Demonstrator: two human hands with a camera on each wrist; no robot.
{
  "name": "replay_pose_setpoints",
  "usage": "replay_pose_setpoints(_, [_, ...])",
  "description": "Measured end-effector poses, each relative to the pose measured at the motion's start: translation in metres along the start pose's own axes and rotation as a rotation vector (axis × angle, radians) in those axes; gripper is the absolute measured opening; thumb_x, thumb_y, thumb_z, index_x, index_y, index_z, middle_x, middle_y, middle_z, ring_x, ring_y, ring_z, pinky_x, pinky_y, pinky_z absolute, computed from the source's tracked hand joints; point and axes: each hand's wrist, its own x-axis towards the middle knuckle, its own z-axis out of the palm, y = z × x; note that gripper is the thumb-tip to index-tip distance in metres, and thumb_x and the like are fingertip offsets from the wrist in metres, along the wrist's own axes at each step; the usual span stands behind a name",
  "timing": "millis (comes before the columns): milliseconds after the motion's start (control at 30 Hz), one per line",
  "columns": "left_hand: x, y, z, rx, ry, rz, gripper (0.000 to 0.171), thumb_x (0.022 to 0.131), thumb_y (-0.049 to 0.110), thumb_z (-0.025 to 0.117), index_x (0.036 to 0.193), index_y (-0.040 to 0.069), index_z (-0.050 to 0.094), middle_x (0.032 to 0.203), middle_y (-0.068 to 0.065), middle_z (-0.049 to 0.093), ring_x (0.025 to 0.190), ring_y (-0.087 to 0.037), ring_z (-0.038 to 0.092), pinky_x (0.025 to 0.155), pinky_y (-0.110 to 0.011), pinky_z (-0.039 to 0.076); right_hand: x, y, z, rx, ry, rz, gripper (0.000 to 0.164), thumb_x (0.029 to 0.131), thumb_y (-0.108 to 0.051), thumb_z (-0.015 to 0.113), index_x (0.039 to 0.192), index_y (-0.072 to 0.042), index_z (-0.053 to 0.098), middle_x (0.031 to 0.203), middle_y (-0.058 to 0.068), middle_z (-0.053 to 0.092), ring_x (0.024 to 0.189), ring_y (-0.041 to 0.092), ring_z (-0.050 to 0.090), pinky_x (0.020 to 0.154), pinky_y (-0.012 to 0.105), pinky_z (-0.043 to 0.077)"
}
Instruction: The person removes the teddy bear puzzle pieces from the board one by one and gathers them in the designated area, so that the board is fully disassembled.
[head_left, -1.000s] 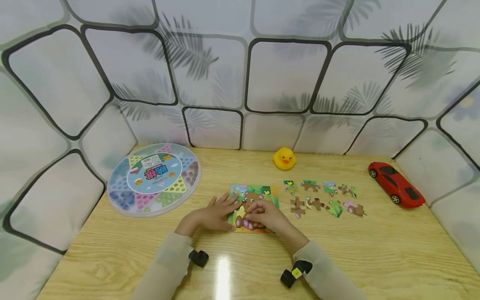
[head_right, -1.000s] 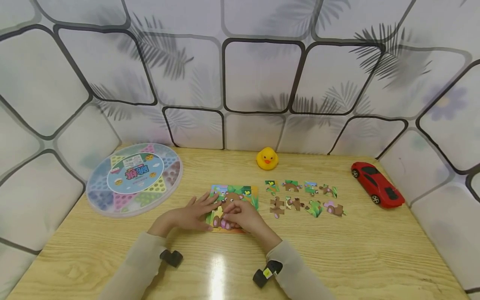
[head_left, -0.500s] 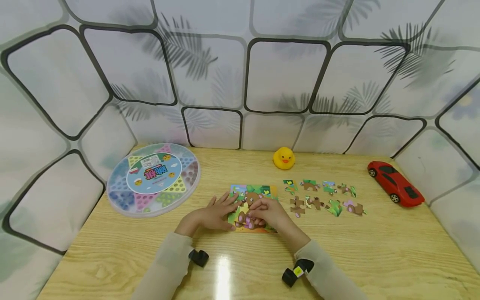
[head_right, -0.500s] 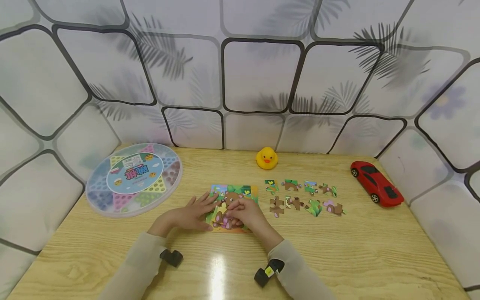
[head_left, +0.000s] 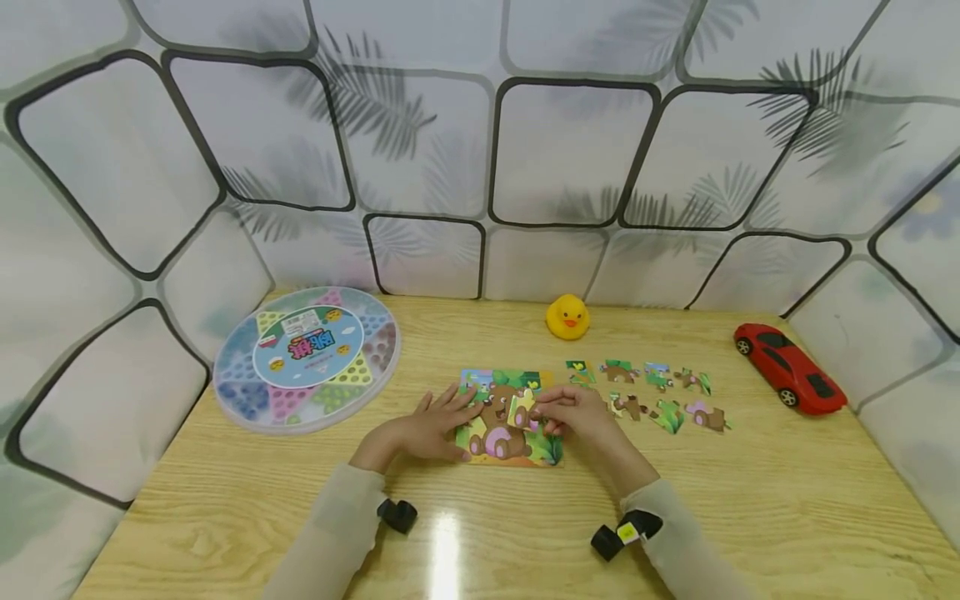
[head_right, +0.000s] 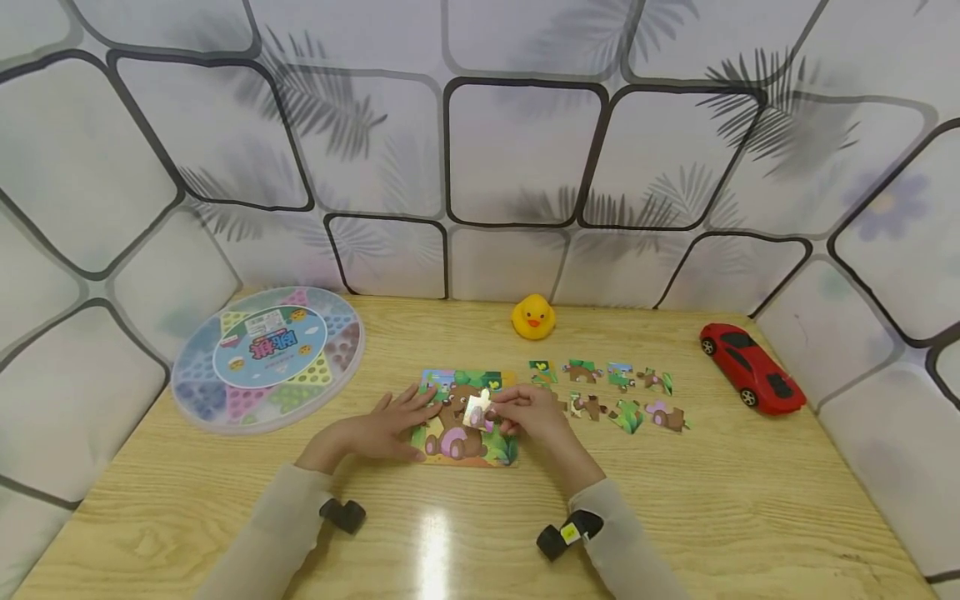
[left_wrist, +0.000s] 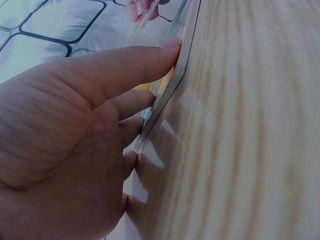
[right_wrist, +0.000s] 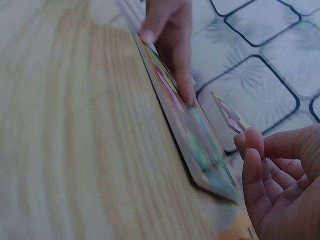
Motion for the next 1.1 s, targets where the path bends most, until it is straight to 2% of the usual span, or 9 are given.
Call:
replay_pose_setpoints(167, [0.000,0.001,0.000,-0.005,-0.004,-0.002,0.077,0.092,0.033,0.061,0.151,0.008,0.020,0.159,-0.010,-0.002,0.143,-0.034,-0.012,0.109,-0.060,-0.008,-0.008,0.000,-0.030,0.025,0.060,0.009,0.025,0.089,-0.008,0.065,0.107,0.009,0.061,0.077,0.000,0.069,0.059,0.008,0.061,0.054,0.021,0.049])
replay_pose_setpoints(400, [0.000,0.001,0.000,-0.009,-0.003,-0.001,0.077,0.091,0.033,0.062,0.151,0.008,0.020,0.159,-0.010,-0.002,0.143,-0.034,-0.012,0.109,-0.059,-0.008,-0.026,0.006,-0.074,0.014,0.139,0.011,0.033,0.090,-0.014,0.066,0.113,0.009,0.059,0.080,-0.005,0.068,0.064,0.008,0.061,0.062,0.021,0.053])
replay_pose_setpoints(567, [-0.001,0.000,0.000,-0.013,-0.003,-0.002,0.077,0.091,0.033,0.063,0.151,0.008,0.022,0.159,-0.010,-0.002,0.143,-0.034,-0.012,0.109,-0.059,-0.008,-0.039,0.012,-0.100,0.038,0.193,0.009,0.024,0.090,-0.014,0.065,0.108,0.002,0.065,0.082,-0.007,0.069,0.065,0.007,0.062,0.063,0.021,0.053])
replay_pose_setpoints(733, [-0.001,0.000,0.001,-0.012,-0.005,-0.003,0.077,0.091,0.034,0.062,0.151,0.008,0.022,0.159,-0.010,-0.002,0.143,-0.034,-0.012,0.109,-0.059,-0.008,-0.051,0.017,-0.124,0.051,0.264,-0.005,0.011,0.091,-0.012,0.064,0.100,-0.012,0.070,0.082,-0.010,0.069,0.064,0.006,0.062,0.061,0.021,0.053])
replay_pose_setpoints(867, [-0.001,0.000,0.001,-0.014,-0.004,-0.005,0.077,0.091,0.034,0.063,0.151,0.010,0.021,0.159,-0.008,-0.002,0.143,-0.033,-0.013,0.110,-0.059,-0.009,-0.059,0.022,-0.142,0.097,0.317,-0.010,0.013,0.091,-0.011,0.063,0.094,-0.020,0.072,0.081,-0.011,0.067,0.063,0.005,0.060,0.060,0.020,0.053])
replay_pose_setpoints(1100, [-0.002,0.001,0.000,-0.014,-0.005,0.000,0.078,0.091,0.033,0.062,0.151,0.009,0.020,0.159,-0.009,-0.003,0.143,-0.033,-0.013,0.109,-0.059,-0.008,-0.068,0.032,-0.172,0.253,0.375,-0.033,0.017,0.089,-0.006,0.065,0.088,-0.019,0.076,0.078,-0.008,0.070,0.061,0.006,0.061,0.056,0.019,0.052])
